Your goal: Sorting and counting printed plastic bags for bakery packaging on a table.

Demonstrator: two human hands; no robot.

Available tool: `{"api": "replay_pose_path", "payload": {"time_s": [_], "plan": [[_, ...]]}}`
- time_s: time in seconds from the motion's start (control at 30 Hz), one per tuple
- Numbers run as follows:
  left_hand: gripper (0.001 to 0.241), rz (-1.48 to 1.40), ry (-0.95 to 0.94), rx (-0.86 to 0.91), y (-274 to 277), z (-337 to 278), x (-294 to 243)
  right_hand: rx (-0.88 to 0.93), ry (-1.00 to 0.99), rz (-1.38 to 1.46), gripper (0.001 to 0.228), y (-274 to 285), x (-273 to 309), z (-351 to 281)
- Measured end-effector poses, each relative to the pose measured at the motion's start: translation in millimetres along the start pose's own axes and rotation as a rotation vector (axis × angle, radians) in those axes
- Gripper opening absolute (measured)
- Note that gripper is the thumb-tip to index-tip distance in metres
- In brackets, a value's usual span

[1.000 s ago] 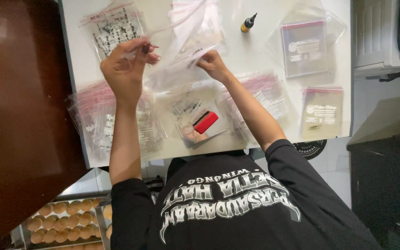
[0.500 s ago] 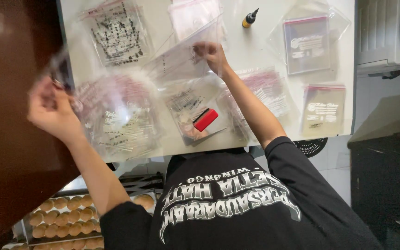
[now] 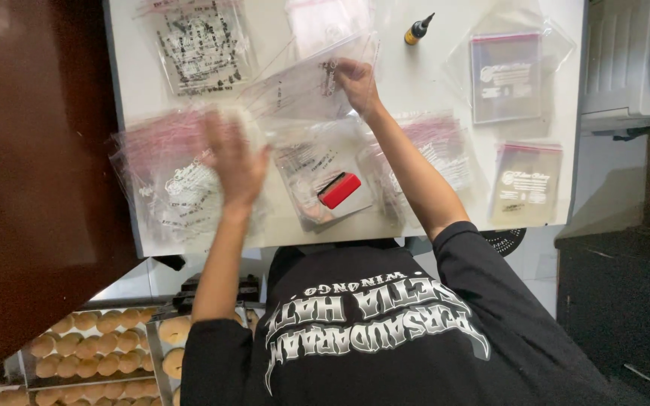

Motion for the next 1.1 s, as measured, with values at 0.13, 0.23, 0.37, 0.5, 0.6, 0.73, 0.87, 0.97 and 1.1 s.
{"api": "replay_pose_path", "payload": {"time_s": [0.13,0.23,0.37,0.5,0.6,0.73,0.87,0.97,1.1], "plan": [[0.092,0.193,-0.326,0.096,-70.8,13.7,-62.7,-0.028,-0.019,-0.021,0.019,1.2,-0.4,1.3],[0.099,0.423,-0.491,0.096,-96.2,34.5,-83.6,-0.009,-0.010,-0.048,0.020,5.0,-11.2,-0.4],[0.084,0.057,-0.497,-0.100,-65.8,69.6,-95.5,0.019,0.037,0.080,0.021,9.3,-17.1,-0.8],[0.046,-0.267,-0.337,-0.082,-53.9,98.9,-74.9,0.097,0.068,0.120,0.022,-1.9,2.9,-7.4],[0.035,-0.424,0.011,-0.021,-26.4,139.6,-52.2,0.022,0.095,0.027,0.020,0.3,2.4,-2.0],[0.034,-0.570,0.037,-0.213,-5.1,145.0,-30.4,0.049,0.074,0.079,0.018,-21.3,12.5,-6.8],[0.039,-0.610,0.061,-0.247,7.3,158.6,-12.6,0.019,0.204,-0.181,0.015,-36.3,42.9,-12.3],[0.039,-0.663,0.131,-0.276,12.5,168.9,13.7,-0.015,0.195,-0.209,0.014,-27.5,33.3,-6.6],[0.039,-1.033,0.045,-0.340,41.1,178.6,12.4,-0.117,0.201,-0.161,0.013,-4.4,14.2,4.7]]}}
Point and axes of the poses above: each hand's wrist, its own z-axis towards the middle knuckle, its own y-axis out of the back of the hand, x = y × z, the point moved 6 cm from there along z, towards the middle knuckle, and after that the axes turned 4 degrees about -y, right-handed, at the moved point
